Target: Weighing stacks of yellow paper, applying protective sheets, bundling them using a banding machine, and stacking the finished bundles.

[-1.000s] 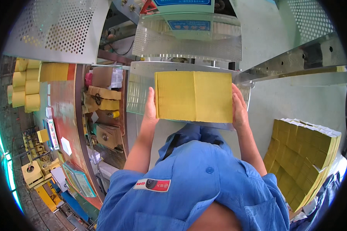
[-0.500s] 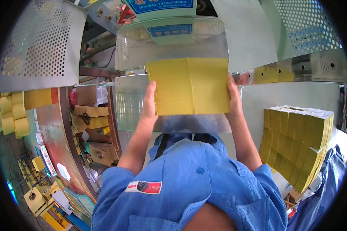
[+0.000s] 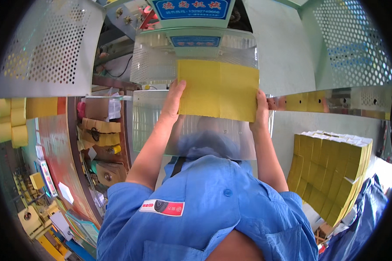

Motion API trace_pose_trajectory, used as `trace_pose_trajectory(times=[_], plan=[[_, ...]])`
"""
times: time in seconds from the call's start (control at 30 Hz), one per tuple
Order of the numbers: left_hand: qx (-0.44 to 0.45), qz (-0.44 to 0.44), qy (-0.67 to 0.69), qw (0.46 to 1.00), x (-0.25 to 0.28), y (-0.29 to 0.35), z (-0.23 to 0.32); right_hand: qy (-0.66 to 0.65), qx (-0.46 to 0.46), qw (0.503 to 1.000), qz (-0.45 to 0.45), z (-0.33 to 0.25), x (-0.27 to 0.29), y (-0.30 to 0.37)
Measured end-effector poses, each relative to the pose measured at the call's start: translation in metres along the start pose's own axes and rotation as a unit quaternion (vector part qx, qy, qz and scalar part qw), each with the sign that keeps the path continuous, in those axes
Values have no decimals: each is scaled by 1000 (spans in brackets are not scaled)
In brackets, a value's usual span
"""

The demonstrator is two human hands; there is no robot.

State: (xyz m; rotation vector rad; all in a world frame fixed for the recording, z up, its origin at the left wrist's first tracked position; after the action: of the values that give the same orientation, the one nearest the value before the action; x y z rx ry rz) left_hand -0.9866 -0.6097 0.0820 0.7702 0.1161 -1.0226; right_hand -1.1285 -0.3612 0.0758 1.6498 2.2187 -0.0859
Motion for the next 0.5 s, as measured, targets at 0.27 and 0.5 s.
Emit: trace_pose_trajectory(times=[0.27,0.5], plan=[[-22,31,36,999,-7,18,-2,-17,54,996,-75,-19,-15,8],[-14,52,30,998,-11,13,-11,-29,28,994,-105,-17,-18,-2]])
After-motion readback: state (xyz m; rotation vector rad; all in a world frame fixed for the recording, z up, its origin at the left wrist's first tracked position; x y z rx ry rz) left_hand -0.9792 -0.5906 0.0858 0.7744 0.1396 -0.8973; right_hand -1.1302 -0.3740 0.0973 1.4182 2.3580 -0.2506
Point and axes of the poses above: each hand's wrist, its own y-axis away from the middle knuckle, its own x-axis out of the back of the hand, z = x × y, the point moved 7 cm from there along -y, towards the middle knuckle, and after that the axes turned 15 degrees about x, right-handed, at the moved point
